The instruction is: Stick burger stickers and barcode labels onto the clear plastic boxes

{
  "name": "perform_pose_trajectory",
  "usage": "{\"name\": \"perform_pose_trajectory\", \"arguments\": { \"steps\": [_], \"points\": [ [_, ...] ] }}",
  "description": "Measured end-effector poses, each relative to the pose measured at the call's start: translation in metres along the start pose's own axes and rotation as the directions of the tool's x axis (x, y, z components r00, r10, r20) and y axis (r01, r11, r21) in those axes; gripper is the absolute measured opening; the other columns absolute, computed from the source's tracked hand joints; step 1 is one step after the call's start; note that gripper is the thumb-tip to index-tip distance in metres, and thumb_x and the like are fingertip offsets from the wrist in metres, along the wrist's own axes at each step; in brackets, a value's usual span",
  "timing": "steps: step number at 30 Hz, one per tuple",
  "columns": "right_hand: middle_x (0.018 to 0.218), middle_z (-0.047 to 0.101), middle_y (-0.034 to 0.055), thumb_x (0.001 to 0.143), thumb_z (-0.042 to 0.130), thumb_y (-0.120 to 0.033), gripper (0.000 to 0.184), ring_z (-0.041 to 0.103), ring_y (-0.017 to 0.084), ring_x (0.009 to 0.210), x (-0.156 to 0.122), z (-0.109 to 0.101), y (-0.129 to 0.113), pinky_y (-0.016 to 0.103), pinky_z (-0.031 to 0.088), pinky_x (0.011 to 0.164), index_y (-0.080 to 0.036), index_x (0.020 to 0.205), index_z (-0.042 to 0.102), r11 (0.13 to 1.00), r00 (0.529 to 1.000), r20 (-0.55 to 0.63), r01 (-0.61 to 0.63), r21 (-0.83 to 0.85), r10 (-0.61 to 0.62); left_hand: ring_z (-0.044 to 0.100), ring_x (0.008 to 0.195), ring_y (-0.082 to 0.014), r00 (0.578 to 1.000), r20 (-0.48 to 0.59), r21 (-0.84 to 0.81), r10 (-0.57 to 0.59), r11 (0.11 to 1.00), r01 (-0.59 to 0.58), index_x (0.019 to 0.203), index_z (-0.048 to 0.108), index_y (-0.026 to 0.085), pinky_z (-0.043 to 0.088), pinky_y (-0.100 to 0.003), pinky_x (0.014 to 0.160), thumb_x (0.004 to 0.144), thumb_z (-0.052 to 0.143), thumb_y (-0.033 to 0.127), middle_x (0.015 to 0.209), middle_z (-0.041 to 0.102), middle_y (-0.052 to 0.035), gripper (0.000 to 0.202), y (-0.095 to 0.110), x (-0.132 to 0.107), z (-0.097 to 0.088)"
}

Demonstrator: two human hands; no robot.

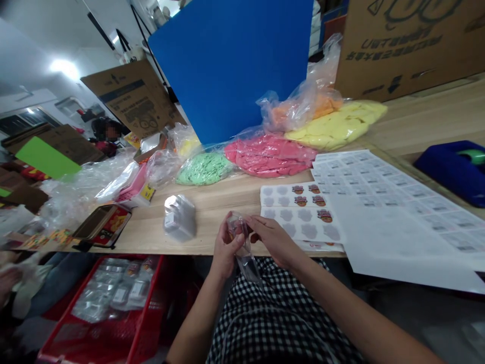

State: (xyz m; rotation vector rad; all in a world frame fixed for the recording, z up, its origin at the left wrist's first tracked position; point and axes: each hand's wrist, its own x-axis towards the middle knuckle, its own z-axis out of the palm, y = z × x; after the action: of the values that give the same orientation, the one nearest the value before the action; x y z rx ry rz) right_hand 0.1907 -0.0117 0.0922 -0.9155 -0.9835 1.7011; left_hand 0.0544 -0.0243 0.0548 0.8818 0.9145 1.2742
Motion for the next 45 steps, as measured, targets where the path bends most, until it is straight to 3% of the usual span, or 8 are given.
{"name": "perform_pose_trajectory", "arguments": {
  "steps": [24,35,41,45],
  "points": [
    [0.077,0.063,0.0053,0.072,0.058,-0.058,0.04,0.049,0.015,0.069,-0.003,-0.004,0.001,0.028,0.038,0.062,-0.019,0.071,0.066,0.995,1.0,0.01,0.017,-0.096,-0.016,0.057,0.108,-0.0216,0.999,-0.038,0.042,0.002,0.999,0.0,0.133,0.039,0.02,0.037,-0.036,0.101,0.058,0.081,0.032,0.113,0.062,-0.0077,0.086,0.006,-0.006,0.007],
    [0.072,0.062,0.005,0.069,0.058,-0.06,0.042,0.05,0.015,0.068,-0.004,-0.001,-0.004,0.028,0.039,0.06,-0.019,0.066,0.065,0.991,1.0,0.0,0.023,-0.135,-0.023,0.058,0.105,-0.0208,1.0,-0.025,0.061,-0.013,0.998,0.015,0.133,0.04,0.022,0.038,-0.035,0.099,0.057,0.081,0.032,0.109,0.063,-0.0061,0.087,0.0,-0.002,-0.002],
    [0.069,0.064,0.0039,0.069,0.058,-0.054,0.036,0.052,0.015,0.064,-0.004,-0.003,-0.005,0.029,0.041,0.061,-0.019,0.066,0.066,0.978,0.999,-0.032,0.016,-0.206,-0.023,0.058,0.102,-0.0204,0.998,-0.046,0.189,0.033,0.982,-0.024,0.135,0.037,0.021,0.041,-0.035,0.096,0.058,0.081,0.028,0.116,0.059,-0.0082,0.089,0.001,-0.005,-0.006],
    [0.075,0.067,0.0031,0.07,0.061,-0.047,0.027,0.058,0.018,0.073,-0.005,-0.004,-0.002,0.032,0.045,0.071,-0.02,0.07,0.067,0.972,0.999,0.035,0.025,-0.233,-0.017,0.059,0.1,-0.0208,0.993,-0.076,0.295,0.09,0.953,-0.064,0.134,0.038,0.02,0.044,-0.034,0.092,0.056,0.082,0.027,0.116,0.059,-0.0091,0.09,0.004,-0.005,-0.01]
  ]
}}
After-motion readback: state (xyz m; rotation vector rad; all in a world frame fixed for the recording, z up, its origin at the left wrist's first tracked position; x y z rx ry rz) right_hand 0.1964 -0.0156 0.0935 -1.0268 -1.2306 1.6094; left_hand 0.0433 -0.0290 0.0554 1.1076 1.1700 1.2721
